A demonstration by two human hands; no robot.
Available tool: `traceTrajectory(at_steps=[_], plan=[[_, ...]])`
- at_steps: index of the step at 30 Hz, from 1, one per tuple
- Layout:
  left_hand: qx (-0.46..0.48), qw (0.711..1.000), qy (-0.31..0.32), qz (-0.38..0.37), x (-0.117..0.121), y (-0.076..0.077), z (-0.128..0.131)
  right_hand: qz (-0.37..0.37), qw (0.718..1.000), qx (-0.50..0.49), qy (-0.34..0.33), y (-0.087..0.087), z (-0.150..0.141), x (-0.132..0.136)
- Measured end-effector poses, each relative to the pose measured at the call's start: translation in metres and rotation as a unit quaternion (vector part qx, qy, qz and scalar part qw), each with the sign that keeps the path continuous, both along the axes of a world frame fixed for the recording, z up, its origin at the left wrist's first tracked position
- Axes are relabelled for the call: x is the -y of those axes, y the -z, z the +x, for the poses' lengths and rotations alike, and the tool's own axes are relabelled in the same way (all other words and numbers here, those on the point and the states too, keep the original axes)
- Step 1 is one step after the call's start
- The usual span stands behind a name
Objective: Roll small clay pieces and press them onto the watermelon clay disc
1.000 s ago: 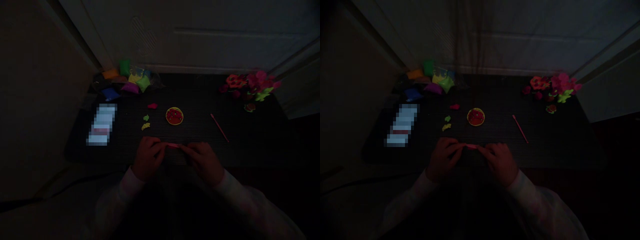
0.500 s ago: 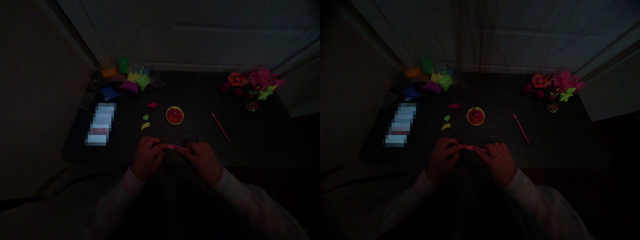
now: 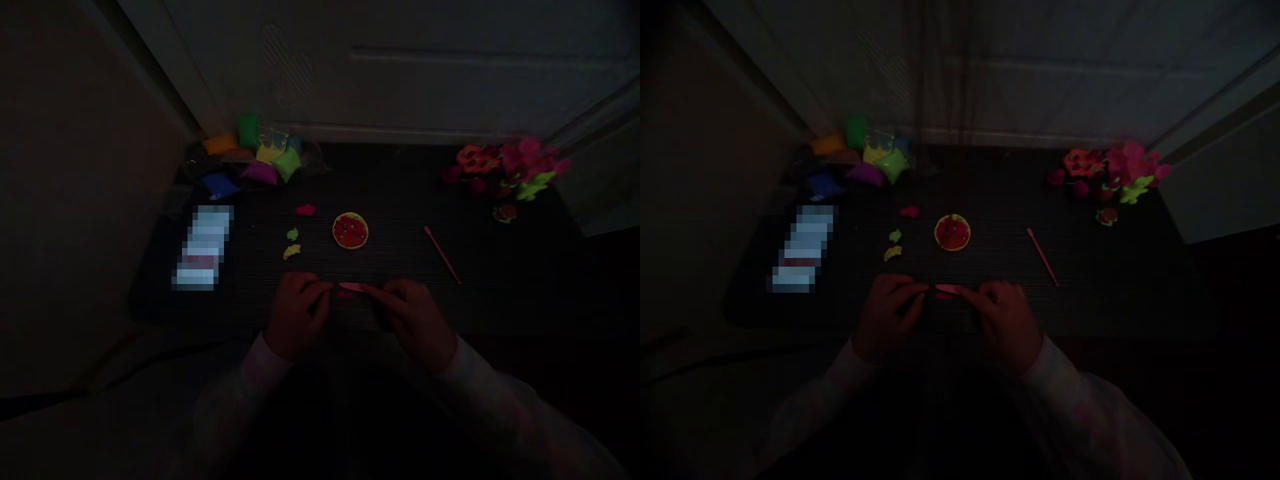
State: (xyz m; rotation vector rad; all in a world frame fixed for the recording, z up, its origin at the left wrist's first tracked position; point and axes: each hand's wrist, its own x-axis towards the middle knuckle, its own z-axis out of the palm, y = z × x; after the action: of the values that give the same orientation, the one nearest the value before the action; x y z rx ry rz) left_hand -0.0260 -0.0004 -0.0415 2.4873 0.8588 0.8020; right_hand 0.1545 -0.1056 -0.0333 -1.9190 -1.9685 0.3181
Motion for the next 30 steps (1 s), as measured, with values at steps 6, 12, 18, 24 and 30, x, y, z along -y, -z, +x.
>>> traceTrajectory(at_steps=[6, 12, 18, 24, 30], plan=[[-0.033, 0.999, 0.035, 0.016, 0.0020, -0.0018, 0.0002, 0.002, 0.994, 0.103, -0.038, 0.0017, -0.0003, 0.0058], [-0.050, 0.997, 0.048, 0.042, 0.0028, -0.0027, -0.0012, -0.010, 0.988, 0.145, -0.048, 0.0016, -0.0016, 0.0050], [-0.073, 0.995, 0.058, 0.048, 0.0040, -0.0028, -0.0019, -0.012, 0.986, 0.158, -0.052, -0.0010, -0.0018, 0.0057], [-0.078, 0.994, 0.064, 0.045, 0.0037, -0.0010, -0.0030, -0.022, 0.986, 0.156, -0.043, -0.0016, -0.0019, 0.0055], [-0.083, 0.993, 0.065, 0.046, 0.0040, 0.0001, -0.0028, -0.026, 0.987, 0.157, -0.038, -0.0019, -0.0013, 0.0064]])
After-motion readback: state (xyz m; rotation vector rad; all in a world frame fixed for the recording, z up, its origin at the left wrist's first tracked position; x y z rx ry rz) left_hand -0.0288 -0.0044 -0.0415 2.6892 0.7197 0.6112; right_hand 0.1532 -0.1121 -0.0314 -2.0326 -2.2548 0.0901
